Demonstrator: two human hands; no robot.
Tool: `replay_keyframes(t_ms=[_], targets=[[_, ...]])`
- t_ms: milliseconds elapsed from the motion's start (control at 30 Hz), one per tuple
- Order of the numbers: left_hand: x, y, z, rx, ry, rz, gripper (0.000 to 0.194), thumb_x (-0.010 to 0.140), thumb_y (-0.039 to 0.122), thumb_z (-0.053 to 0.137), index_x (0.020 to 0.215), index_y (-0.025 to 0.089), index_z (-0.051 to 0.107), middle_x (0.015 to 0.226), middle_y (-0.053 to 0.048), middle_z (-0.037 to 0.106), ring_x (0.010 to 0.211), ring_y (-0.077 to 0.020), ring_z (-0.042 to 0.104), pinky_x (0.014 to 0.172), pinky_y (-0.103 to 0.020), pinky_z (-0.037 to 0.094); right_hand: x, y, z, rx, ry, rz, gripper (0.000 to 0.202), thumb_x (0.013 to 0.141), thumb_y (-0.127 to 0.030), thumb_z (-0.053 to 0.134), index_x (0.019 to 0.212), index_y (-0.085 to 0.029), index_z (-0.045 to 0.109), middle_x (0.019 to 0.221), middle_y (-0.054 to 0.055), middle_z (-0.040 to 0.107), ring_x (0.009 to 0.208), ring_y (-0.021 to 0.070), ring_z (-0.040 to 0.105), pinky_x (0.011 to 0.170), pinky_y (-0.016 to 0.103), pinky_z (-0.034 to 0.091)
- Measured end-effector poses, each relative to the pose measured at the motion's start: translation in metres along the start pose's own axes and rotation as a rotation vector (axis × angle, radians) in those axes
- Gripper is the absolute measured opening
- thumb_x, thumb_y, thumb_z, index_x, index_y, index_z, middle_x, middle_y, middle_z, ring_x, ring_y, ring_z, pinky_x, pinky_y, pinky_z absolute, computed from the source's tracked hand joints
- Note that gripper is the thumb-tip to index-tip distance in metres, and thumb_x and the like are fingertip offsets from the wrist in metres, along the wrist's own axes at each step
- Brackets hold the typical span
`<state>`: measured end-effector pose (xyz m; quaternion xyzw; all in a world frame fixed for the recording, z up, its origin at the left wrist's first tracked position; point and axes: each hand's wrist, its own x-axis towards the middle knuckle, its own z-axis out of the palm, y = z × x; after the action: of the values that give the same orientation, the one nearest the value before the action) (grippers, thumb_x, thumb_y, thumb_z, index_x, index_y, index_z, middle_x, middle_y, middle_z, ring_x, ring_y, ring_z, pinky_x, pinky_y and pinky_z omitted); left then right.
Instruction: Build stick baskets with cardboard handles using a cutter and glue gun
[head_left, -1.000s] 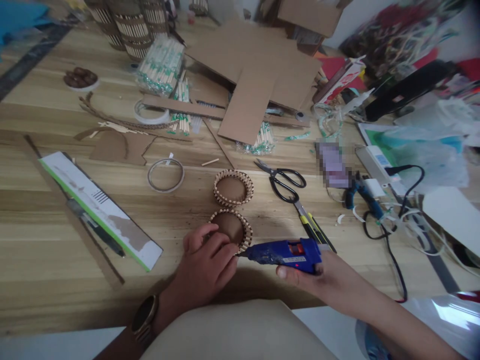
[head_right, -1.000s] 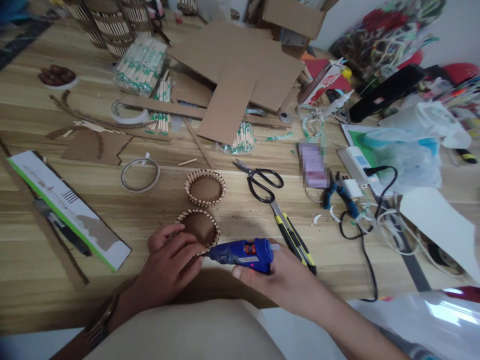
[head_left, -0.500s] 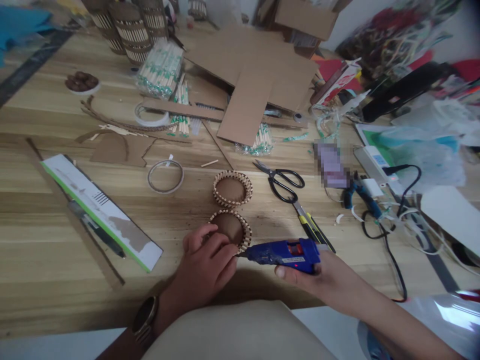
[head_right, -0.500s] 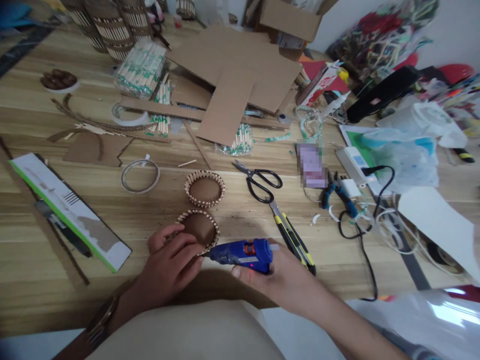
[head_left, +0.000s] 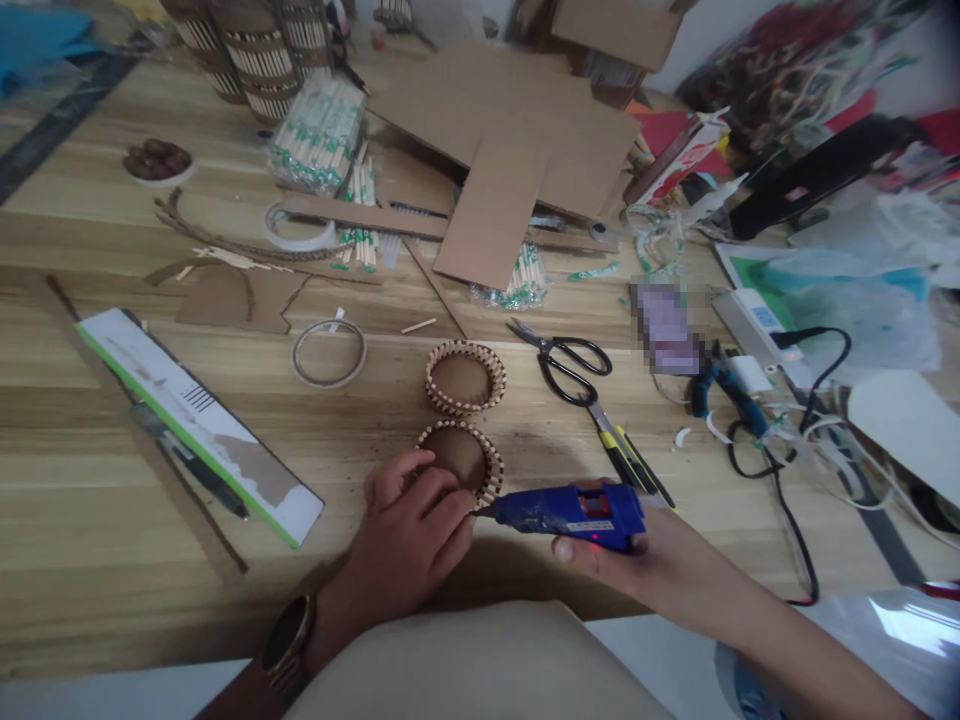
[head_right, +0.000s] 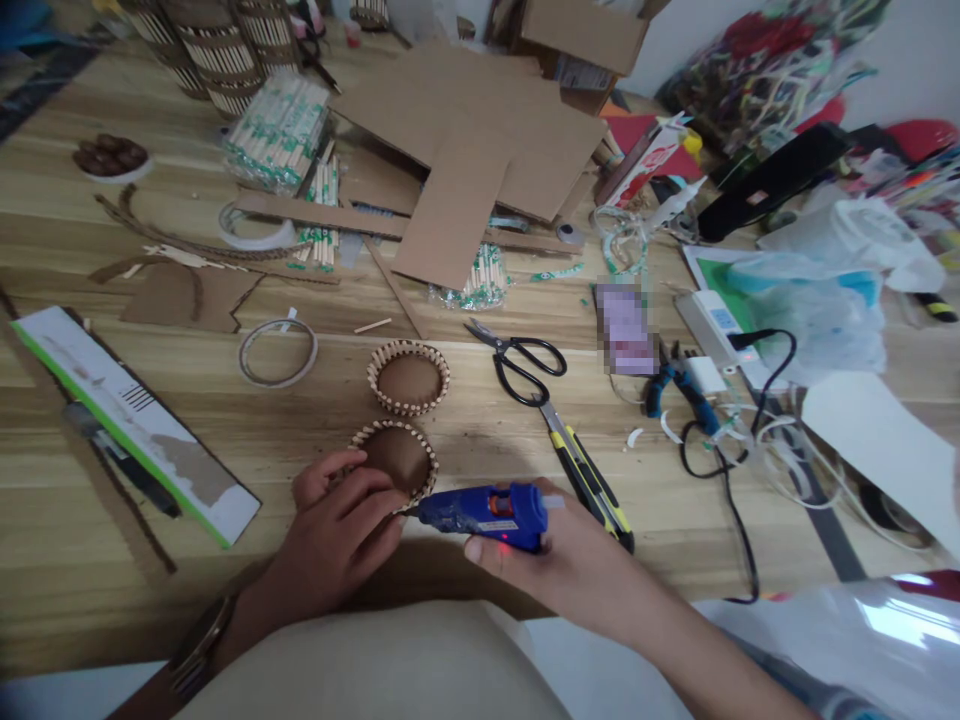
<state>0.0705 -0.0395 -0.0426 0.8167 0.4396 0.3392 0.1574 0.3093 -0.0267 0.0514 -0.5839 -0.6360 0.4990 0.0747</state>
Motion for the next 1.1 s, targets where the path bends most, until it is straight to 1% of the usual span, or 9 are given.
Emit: replay_keyframes(t_ms=[200, 367, 467, 567, 667, 767, 867, 933, 1100], targets=[[0.000, 0.000, 0.001, 0.005, 0.004, 0.006, 0.014, 0.096, 0.021, 0.053, 0.092, 0.025, 0.066, 0.090, 0.000, 0.069, 0.103, -0.0217, 0.055, 0.102, -0.040, 0.036, 0.002, -0.004, -0.003, -0.023, -0.029, 0.006, 0.029, 0.083, -0.048, 0.060, 0.072, -0.022, 0.068, 0.069, 0.001, 0.066, 0.063, 0.0167, 0.058, 0.058, 0.026, 0.047], [0.001, 0.001, 0.000, -0.003, 0.006, 0.019, 0.014, 0.097, 0.021, 0.053, 0.092, 0.024, 0.065, 0.090, 0.001, 0.069, 0.100, -0.0206, 0.056, 0.102, -0.040, 0.036, 0.001, -0.005, -0.003, 0.023, -0.055, 0.030, 0.029, 0.084, -0.047, 0.059, 0.075, -0.022, 0.067, 0.071, 0.000, 0.064, 0.065, 0.0162, 0.055, 0.061, 0.026, 0.047], [0.002, 0.001, -0.001, 0.001, 0.008, 0.027, 0.014, 0.097, 0.022, 0.053, 0.093, 0.025, 0.065, 0.090, 0.001, 0.069, 0.102, -0.0214, 0.055, 0.102, -0.040, 0.035, 0.002, -0.005, -0.003, 0.076, -0.091, 0.038, 0.030, 0.085, -0.049, 0.059, 0.075, -0.021, 0.066, 0.072, 0.000, 0.061, 0.065, 0.0155, 0.052, 0.063, 0.027, 0.046], [0.003, 0.001, -0.002, 0.008, 0.013, 0.033, 0.014, 0.097, 0.021, 0.052, 0.092, 0.025, 0.065, 0.090, 0.001, 0.069, 0.101, -0.0216, 0.055, 0.102, -0.040, 0.035, 0.003, -0.003, -0.006, 0.145, -0.138, 0.075, 0.035, 0.085, -0.054, 0.061, 0.083, -0.021, 0.069, 0.074, 0.000, 0.060, 0.066, 0.0156, 0.051, 0.063, 0.027, 0.045], [0.003, 0.001, -0.002, 0.005, 0.007, 0.038, 0.014, 0.097, 0.020, 0.053, 0.092, 0.025, 0.066, 0.090, 0.001, 0.069, 0.098, -0.0208, 0.056, 0.102, -0.039, 0.035, 0.006, -0.002, -0.010, 0.200, -0.163, 0.122, 0.042, 0.081, -0.062, 0.065, 0.089, -0.021, 0.071, 0.074, 0.000, 0.060, 0.067, 0.0156, 0.050, 0.064, 0.027, 0.044], [0.003, 0.001, -0.002, 0.017, 0.005, 0.032, 0.015, 0.096, 0.020, 0.054, 0.091, 0.025, 0.067, 0.089, 0.000, 0.069, 0.102, -0.0221, 0.055, 0.101, -0.039, 0.036, 0.009, -0.005, -0.013, 0.214, -0.153, 0.144, 0.052, 0.074, -0.072, 0.068, 0.083, -0.020, 0.067, 0.068, -0.001, 0.054, 0.064, 0.0146, 0.046, 0.060, 0.027, 0.042], [0.003, 0.001, -0.002, 0.024, 0.015, 0.033, 0.016, 0.096, 0.019, 0.054, 0.091, 0.025, 0.068, 0.088, 0.000, 0.069, 0.103, -0.0228, 0.054, 0.101, -0.039, 0.036, 0.010, -0.005, -0.013, 0.230, -0.148, 0.156, 0.056, 0.070, -0.076, 0.069, 0.072, -0.021, 0.059, 0.063, -0.003, 0.047, 0.061, 0.0133, 0.041, 0.057, 0.027, 0.039], [0.003, 0.001, -0.003, 0.023, 0.025, 0.044, 0.015, 0.096, 0.019, 0.054, 0.091, 0.025, 0.067, 0.088, -0.001, 0.070, 0.105, -0.0237, 0.053, 0.100, -0.039, 0.036, 0.010, -0.002, -0.012, 0.276, -0.149, 0.168, 0.057, 0.068, -0.076, 0.071, 0.071, -0.021, 0.058, 0.063, -0.003, 0.047, 0.060, 0.0130, 0.043, 0.057, 0.026, 0.040], [0.005, 0.001, -0.006, 0.015, 0.016, 0.058, 0.014, 0.096, 0.019, 0.054, 0.092, 0.024, 0.066, 0.089, -0.001, 0.070, 0.109, -0.0249, 0.051, 0.099, -0.038, 0.036, 0.004, 0.017, -0.015, 0.414, -0.138, 0.198, 0.052, 0.070, -0.069, 0.076, 0.075, -0.019, 0.064, 0.067, -0.001, 0.059, 0.065, 0.0138, 0.055, 0.063, 0.026, 0.046]])
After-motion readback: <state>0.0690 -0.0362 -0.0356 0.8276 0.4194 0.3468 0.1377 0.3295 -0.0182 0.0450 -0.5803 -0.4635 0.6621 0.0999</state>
